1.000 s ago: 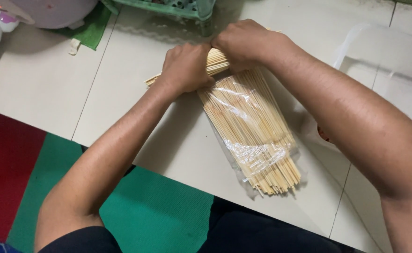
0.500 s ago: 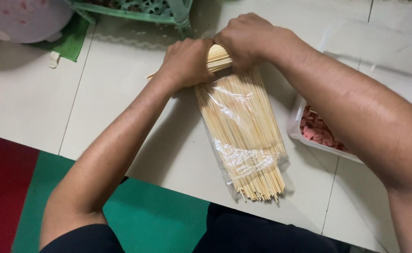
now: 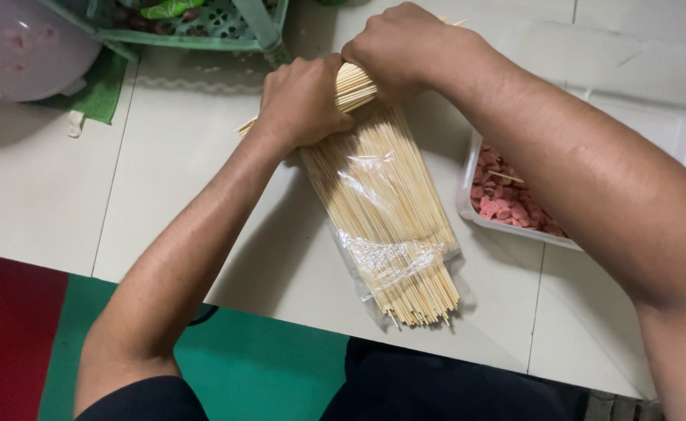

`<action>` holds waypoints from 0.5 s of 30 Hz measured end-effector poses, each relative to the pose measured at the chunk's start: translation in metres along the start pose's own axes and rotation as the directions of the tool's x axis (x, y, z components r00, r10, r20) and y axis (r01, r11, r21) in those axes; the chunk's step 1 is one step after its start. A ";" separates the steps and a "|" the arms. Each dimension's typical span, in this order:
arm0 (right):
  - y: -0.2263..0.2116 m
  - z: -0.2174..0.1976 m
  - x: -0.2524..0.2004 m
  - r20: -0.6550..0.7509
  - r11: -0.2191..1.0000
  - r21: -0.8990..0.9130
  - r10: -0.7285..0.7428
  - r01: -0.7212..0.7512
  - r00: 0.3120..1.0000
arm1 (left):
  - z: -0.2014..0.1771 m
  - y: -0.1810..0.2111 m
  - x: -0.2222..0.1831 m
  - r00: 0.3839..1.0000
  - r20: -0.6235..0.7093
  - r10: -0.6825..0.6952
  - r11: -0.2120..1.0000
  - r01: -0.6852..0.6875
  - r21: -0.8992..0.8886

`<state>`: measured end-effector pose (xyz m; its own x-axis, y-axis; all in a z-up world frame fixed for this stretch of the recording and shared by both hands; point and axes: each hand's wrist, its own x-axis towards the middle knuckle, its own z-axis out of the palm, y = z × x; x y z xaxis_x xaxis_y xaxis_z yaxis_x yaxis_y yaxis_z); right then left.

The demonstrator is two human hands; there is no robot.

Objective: The person places small pieces of food onto wooden skewers by hand, organizes the finished skewers in a container, and sorts bundles of unused skewers on the table.

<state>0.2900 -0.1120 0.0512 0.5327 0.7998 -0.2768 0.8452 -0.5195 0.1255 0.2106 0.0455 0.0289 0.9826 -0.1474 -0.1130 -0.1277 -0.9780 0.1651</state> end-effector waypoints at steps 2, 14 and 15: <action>0.003 -0.003 -0.005 -0.011 1.000 -0.008 0.013 -0.013 1.000 | -0.005 0.005 0.000 1.000 -0.013 0.007 1.000 -0.006 0.013; 0.005 -0.033 -0.073 -0.244 0.987 0.125 0.128 -0.100 0.961 | -0.043 0.040 -0.012 0.990 -0.133 0.040 0.997 -0.048 -0.058; -0.002 -0.046 -0.091 -0.136 0.849 0.497 0.280 -0.179 0.950 | -0.047 0.043 -0.016 0.988 -0.153 0.038 0.995 -0.052 -0.091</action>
<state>0.2414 -0.1697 0.1202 0.7489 0.6554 -0.0981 0.6007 -0.7338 -0.3173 0.1956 0.0124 0.0838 0.9861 -0.1599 0.0442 -0.1659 -0.9516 0.2588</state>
